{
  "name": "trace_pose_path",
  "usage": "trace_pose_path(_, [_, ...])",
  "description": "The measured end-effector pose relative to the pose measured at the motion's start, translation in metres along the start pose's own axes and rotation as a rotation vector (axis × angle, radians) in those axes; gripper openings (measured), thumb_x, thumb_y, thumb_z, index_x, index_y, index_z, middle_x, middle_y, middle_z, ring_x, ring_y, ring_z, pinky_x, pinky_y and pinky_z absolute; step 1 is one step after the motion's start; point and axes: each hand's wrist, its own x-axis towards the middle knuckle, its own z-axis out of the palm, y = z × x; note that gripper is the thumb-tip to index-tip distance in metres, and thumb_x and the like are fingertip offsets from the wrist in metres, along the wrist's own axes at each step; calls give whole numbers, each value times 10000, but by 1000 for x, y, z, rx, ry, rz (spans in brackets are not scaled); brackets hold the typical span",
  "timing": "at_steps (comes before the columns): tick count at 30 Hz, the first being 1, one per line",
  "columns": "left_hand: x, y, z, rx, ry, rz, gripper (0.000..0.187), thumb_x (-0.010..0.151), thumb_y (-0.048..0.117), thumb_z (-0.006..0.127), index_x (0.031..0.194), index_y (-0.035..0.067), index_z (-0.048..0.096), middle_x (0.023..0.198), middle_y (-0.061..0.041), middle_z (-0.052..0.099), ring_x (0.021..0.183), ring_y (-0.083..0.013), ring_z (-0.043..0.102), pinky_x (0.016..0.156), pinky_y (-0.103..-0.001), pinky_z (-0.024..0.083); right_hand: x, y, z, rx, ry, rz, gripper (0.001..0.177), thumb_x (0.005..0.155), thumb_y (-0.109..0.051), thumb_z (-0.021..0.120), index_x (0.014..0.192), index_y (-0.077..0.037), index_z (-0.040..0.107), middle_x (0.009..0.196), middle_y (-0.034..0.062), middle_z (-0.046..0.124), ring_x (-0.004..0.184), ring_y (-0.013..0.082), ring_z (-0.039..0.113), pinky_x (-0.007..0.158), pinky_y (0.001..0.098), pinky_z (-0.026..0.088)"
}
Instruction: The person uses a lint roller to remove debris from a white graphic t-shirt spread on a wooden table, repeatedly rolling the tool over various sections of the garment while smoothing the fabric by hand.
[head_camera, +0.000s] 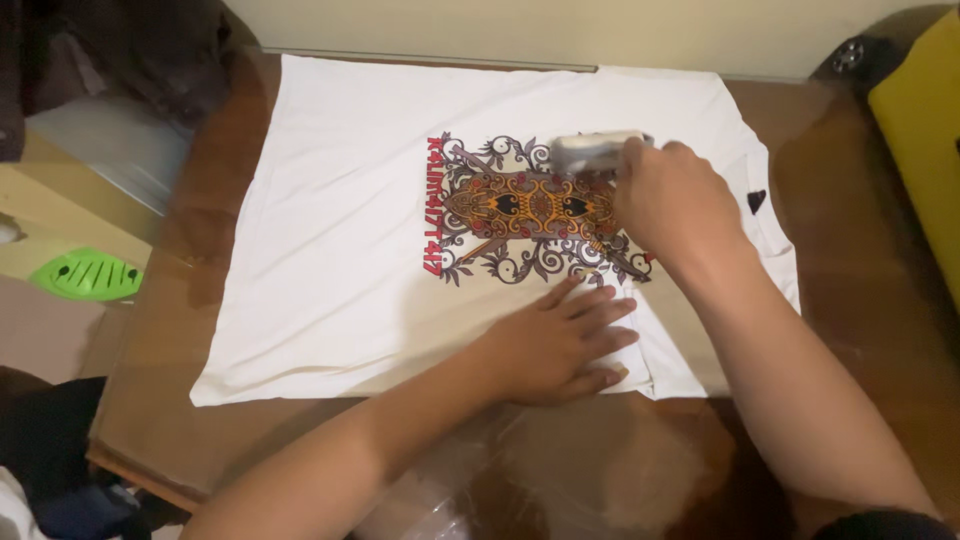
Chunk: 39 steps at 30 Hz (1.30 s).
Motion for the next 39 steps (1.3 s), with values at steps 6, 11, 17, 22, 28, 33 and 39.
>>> trace_pose_path(6, [0, 2, 0, -18, 11, 3, 540, 1033, 530, 455, 1397, 158, 603, 1619, -134, 414, 1526, -336, 350, 1281, -573, 185, 25, -5, 18, 22, 70, -7, 256, 1043, -175, 507, 1081, 20, 669, 886, 328, 672, 790, 523, 685, 695, 591, 564])
trace_pose_path(11, [0, 3, -3, 13, -10, 3, 543, 1027, 541, 461, 1384, 161, 613, 1598, -127, 440, 1516, -340, 371, 1270, -581, 191, 13, -2, 7, -68, -71, 42, 270, 1034, -185, 494, 1068, 14, 672, 888, 329, 688, 832, 522, 694, 740, 599, 567])
trace_pose_path(17, [1, 2, -2, 29, 4, 6, 550, 1020, 550, 454, 1381, 166, 613, 1595, -132, 445, 1508, -333, 383, 1272, -565, 208, 6, -7, 5, -3, 21, -29, 281, 1027, -199, 493, 1116, 8, 661, 877, 319, 674, 780, 525, 683, 682, 600, 556])
trace_pose_path(22, [1, 3, -5, 22, -5, 3, 558, 1024, 556, 447, 1383, 163, 612, 1599, -137, 444, 1511, -333, 383, 1273, -566, 203, -47, -15, -25, -139, -155, 1, 262, 997, -170, 489, 1128, 22, 609, 844, 290, 685, 719, 496, 698, 628, 572, 580])
trace_pose_path(28, [3, 2, -2, 63, -21, 23, 571, 1018, 552, 438, 1377, 143, 612, 1588, -155, 444, 1505, -331, 375, 1266, -550, 205, -82, -17, -40, -197, -219, -17, 303, 945, -115, 490, 1198, 32, 570, 817, 265, 683, 684, 456, 714, 590, 534, 589])
trace_pose_path(33, [4, 2, 1, 114, -54, 94, 533, 1046, 492, 437, 1372, 112, 617, 1574, -156, 455, 1515, -308, 393, 1291, -501, 242, -84, -15, -39, -189, -195, -46, 371, 918, -229, 566, 1172, 40, 562, 839, 261, 680, 685, 447, 709, 583, 515, 584])
trace_pose_path(39, [1, 2, 1, -40, -59, 129, 464, 1078, 404, 465, 1346, 64, 631, 1589, -157, 485, 1489, -307, 428, 1275, -453, 323, -105, -16, -54, -285, -314, -2, 241, 927, -123, 530, 1117, 20, 564, 846, 237, 694, 678, 425, 733, 582, 518, 597])
